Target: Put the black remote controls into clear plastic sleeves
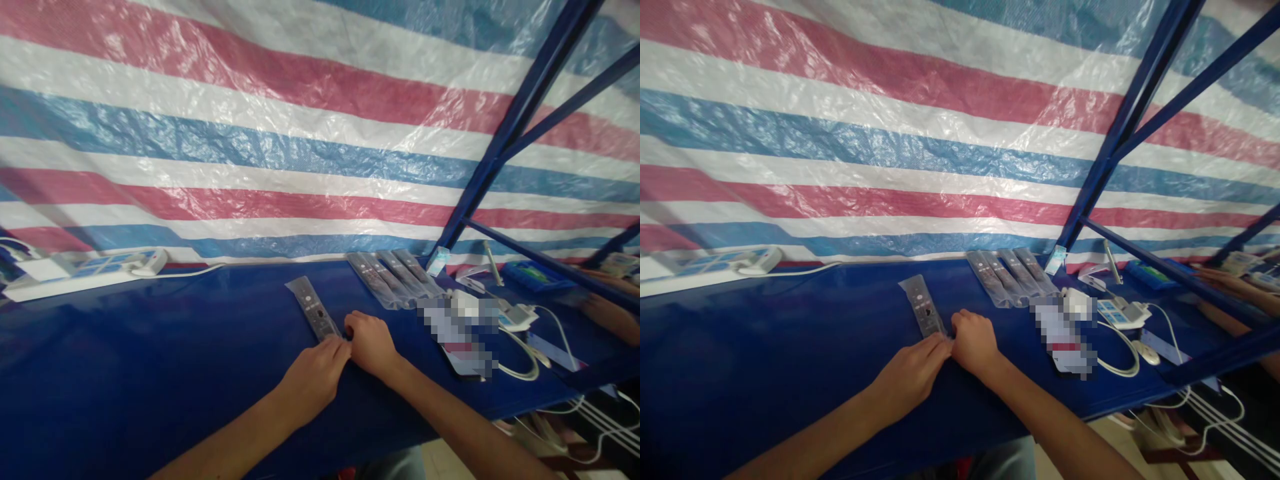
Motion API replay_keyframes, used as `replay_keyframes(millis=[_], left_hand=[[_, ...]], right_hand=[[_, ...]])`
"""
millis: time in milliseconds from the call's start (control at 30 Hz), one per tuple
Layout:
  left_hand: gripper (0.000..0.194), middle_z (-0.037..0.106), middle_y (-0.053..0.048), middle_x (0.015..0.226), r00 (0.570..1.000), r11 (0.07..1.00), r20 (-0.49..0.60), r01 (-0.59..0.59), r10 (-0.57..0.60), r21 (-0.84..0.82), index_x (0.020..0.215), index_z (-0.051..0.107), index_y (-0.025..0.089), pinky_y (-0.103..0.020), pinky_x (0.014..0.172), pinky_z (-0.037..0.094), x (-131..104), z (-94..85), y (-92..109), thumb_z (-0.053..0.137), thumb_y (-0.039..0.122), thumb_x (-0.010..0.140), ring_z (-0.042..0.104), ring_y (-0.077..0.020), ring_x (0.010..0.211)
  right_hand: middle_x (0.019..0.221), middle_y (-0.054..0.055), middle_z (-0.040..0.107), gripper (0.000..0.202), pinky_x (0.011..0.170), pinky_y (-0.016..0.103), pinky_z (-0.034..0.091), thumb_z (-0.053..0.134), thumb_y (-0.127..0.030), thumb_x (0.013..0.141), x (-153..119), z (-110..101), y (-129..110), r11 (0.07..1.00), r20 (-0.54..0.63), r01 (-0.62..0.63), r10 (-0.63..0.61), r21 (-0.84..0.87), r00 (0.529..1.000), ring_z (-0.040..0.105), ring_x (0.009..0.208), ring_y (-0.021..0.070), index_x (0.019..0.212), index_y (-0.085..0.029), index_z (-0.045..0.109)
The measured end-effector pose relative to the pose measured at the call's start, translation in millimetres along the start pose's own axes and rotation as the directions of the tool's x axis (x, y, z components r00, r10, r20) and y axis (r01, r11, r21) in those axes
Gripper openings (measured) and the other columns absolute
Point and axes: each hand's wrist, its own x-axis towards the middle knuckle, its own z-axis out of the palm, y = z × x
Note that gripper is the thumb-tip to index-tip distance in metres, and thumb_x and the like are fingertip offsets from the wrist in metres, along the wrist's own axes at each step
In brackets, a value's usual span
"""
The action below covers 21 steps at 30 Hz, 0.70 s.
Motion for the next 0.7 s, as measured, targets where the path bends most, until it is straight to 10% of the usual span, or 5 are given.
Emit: replay_keyframes(millis=[367,700], left_hand=[[0.021,0.065,-0.005,0.085,0.994,0.988,-0.087,0.082,-0.071,0.132,0.096,0.058,0.018,-0.033,0.062,0.055,-32,-6.6,-9,0.037,0.02,0.096,0.065,-0.0215,0.078],[0.025,0.065,-0.003,0.077,0.978,0.982,-0.169,0.146,-0.125,0.119,0.084,0.059,0.019,-0.031,0.059,0.052,-50,-2.6,-20,0.036,0.018,0.094,0.066,-0.0198,0.071]], right_hand=[[0.099,0.003,0.065,0.021,0.068,0.025,0.038,0.061,-0.025,0.078,-13,-38,17,0.971,0.132,0.165,-0.189,0.171,0.973,0.061,0.083,0.0154,0.098,-0.019,0.063],[0.099,0.018,0.067,0.057,0.081,0.041,0.046,0.052,-0.06,0.085,17,-15,-56,0.997,-0.085,-0.007,0.0,-0.071,0.996,0.062,0.098,0.0311,0.103,-0.008,0.066]])
